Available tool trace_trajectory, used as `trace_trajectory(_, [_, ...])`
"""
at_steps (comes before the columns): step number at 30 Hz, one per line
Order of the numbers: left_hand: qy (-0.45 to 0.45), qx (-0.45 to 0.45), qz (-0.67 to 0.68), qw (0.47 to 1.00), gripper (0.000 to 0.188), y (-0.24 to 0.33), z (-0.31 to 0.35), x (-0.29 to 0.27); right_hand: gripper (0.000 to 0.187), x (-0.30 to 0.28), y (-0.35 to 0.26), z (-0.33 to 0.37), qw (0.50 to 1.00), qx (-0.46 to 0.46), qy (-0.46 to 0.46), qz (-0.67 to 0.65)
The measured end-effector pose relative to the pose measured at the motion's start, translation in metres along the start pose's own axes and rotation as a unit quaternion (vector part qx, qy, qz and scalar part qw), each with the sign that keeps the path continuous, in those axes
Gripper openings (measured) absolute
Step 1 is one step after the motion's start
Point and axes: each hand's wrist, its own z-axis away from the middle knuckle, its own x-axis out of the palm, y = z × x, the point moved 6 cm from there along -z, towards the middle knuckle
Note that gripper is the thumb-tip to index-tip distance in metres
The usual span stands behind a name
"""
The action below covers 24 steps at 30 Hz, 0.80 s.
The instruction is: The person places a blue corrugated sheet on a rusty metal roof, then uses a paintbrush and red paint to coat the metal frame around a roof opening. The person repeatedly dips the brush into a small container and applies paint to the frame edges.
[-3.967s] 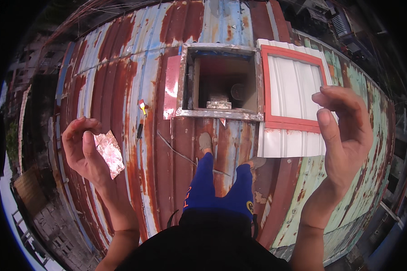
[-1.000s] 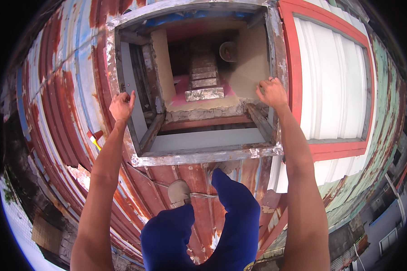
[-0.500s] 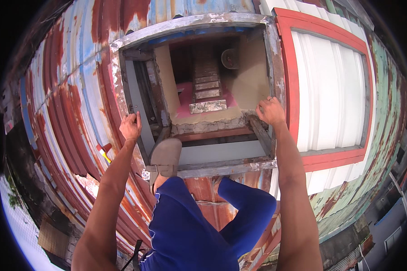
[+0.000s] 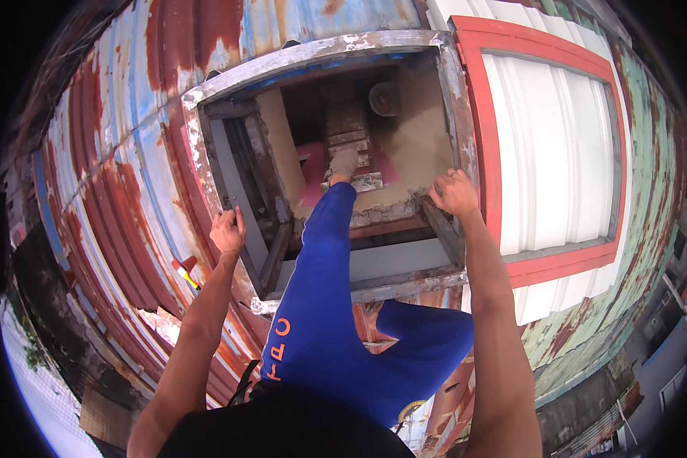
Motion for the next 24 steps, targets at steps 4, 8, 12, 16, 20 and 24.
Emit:
trace_trajectory(4, [-0.010, -0.006, -0.020, 1.000, 0.037, -0.003, 0.004, 0.002, 0.019, -0.004, -0.002, -0.002, 1.000, -0.001, 0.005, -0.007])
trace_trajectory(8, [0.005, 0.003, -0.013, 1.000, 0.037, -0.002, -0.002, 0.000, 0.018, -0.003, 0.000, -0.004, 1.000, 0.009, -0.015, -0.010])
trace_trajectory(12, [-0.006, 0.001, 0.000, 1.000, 0.037, -0.001, 0.008, 0.000, 0.017, -0.005, 0.000, -0.003, 1.000, -0.003, -0.015, 0.006])
trace_trajectory(16, [-0.007, -0.011, -0.002, 1.000, 0.038, -0.001, 0.002, -0.004, 0.017, -0.005, -0.003, -0.007, 1.000, 0.004, -0.024, 0.012])
trace_trajectory(20, [0.011, 0.001, 0.009, 1.000, 0.037, -0.003, -0.001, -0.006, 0.017, -0.011, -0.007, -0.012, 1.000, -0.003, -0.009, 0.006])
trace_trajectory(24, [-0.005, -0.005, 0.001, 1.000, 0.038, -0.001, -0.001, -0.007, 0.016, -0.008, -0.006, -0.006, 1.000, 0.001, -0.020, 0.005])
